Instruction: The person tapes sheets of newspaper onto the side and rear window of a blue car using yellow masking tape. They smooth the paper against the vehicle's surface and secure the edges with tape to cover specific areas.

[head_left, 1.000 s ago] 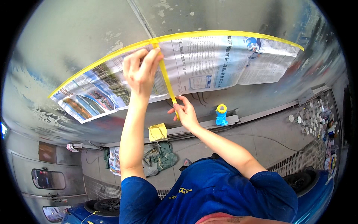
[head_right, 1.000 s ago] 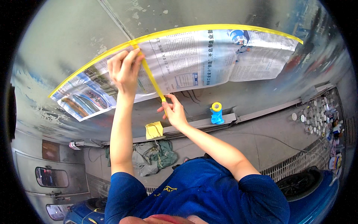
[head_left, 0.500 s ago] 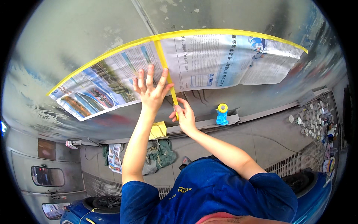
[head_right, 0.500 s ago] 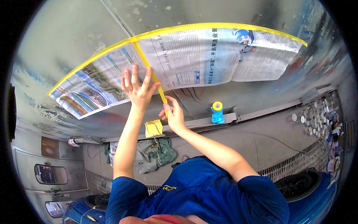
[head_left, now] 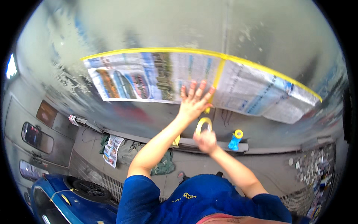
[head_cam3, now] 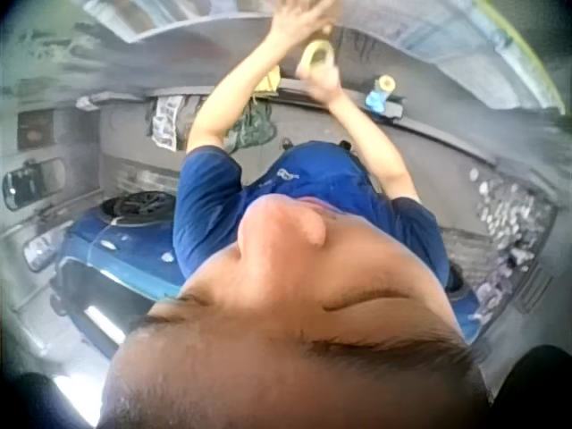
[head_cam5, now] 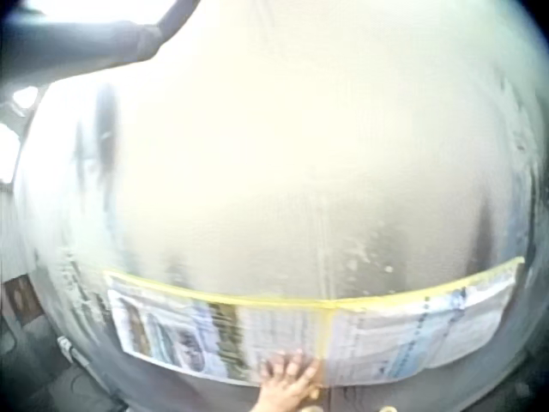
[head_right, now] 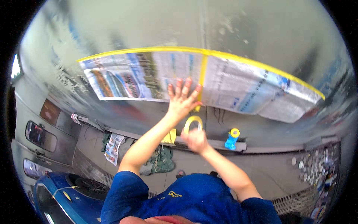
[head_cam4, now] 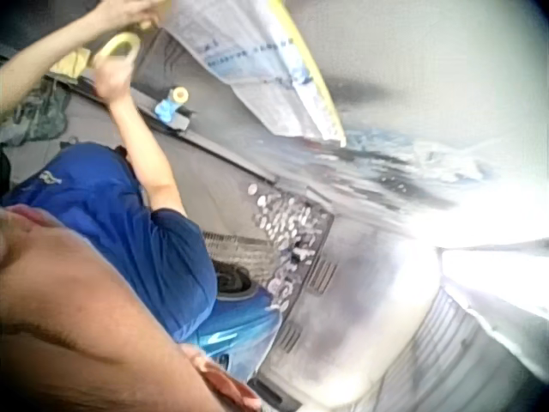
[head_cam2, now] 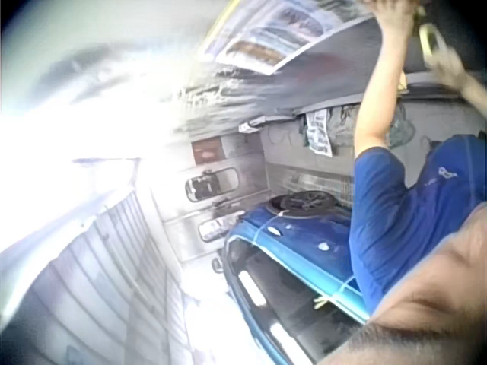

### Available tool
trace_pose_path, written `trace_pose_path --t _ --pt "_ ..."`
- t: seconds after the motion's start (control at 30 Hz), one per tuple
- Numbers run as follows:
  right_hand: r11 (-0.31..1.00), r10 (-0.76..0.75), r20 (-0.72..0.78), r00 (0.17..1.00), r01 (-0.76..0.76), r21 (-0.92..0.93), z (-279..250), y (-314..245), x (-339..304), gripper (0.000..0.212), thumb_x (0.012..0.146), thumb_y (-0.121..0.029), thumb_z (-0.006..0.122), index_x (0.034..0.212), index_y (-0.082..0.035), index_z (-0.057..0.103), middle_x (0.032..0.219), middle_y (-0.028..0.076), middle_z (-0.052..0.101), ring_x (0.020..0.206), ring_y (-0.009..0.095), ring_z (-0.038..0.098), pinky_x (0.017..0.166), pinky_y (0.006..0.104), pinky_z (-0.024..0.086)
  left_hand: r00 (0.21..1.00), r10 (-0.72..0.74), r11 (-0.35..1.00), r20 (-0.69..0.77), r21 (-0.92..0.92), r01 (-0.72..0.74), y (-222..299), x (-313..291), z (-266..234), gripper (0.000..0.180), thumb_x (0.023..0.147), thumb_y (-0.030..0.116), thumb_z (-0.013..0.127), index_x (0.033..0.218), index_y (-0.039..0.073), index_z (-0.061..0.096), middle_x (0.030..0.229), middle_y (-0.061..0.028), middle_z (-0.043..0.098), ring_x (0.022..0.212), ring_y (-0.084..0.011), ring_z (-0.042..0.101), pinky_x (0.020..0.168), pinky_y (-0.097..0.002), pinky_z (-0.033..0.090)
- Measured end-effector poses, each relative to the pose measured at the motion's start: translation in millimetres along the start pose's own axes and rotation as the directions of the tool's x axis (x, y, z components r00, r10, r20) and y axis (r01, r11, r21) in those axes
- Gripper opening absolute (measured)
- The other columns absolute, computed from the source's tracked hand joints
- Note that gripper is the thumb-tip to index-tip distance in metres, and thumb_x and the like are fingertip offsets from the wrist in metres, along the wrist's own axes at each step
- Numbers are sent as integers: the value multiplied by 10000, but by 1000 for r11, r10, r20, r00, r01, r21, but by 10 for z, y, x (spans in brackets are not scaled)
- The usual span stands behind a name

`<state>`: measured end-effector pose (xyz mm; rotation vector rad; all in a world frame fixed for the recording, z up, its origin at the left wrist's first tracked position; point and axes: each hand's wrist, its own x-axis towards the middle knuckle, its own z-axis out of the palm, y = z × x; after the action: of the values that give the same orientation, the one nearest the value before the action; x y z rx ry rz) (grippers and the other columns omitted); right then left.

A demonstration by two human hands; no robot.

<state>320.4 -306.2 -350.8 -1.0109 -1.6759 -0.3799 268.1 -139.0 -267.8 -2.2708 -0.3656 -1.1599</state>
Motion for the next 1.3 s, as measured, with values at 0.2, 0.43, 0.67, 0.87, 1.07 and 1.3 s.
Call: trace_pose_path --t 0.2,0.43,0.67,0.87,1.07,1.3 --pt "874 461 84 884 -468 128 -158 -266 -709 144 903 35 692 1031 -22 660 641 56 668 528 159 657 514 276 494 990 142 984 4 111 -142 -579 -209 -504 923 762 586 760 1557 239 445 1618 -5 398 1482 -216 334 1204 -503 170" --pt "644 764 66 642 -764 -23 -304 -538 -1345 152 968 -33 664 1110 -42 611 619 54 659 545 126 665 527 263 505 596 -652 756 -469 -463 462 -3234 -9 -1485 258 939 51 640 1191 2 662 1195 -152 647 1109 -345 610 983 -457 456" --pt "572 819 -60 570 -820 9 336 -835 -1288 192 970 -58 676 1149 -33 610 649 59 682 578 134 680 564 283 527 699 -473 877 -536 -215 429 -4049 -34 -1477 342 974 115 691 1312 67 698 1265 -161 602 1169 -301 600 981 -413 519" --pt "651 757 -56 651 -759 -31 546 -1014 -958 282 947 -34 693 1220 -34 622 649 66 660 590 172 689 563 301 513 724 -358 928 -590 -135 348 -4214 -139 -1631 210 906 71 775 1115 50 787 1100 -105 718 984 -208 691 830 -338 591" --pt "607 753 -257 606 -790 -85 464 -1018 -894 371 941 -45 702 1302 -55 612 655 70 657 610 181 708 569 307 522 718 -422 907 -553 -264 329 -4353 -108 -1658 150 912 79 768 1055 46 796 1074 -87 736 951 -204 705 798 -334 585" --pt "682 592 -481 646 -720 -126 79 -589 -172 514 962 -19 667 1455 -15 521 693 99 644 652 209 712 614 298 531 841 -278 959 -465 -80 273 -4460 -93 -1777 116 959 92 709 1041 31 762 1060 -79 723 963 -233 700 809 -355 571"
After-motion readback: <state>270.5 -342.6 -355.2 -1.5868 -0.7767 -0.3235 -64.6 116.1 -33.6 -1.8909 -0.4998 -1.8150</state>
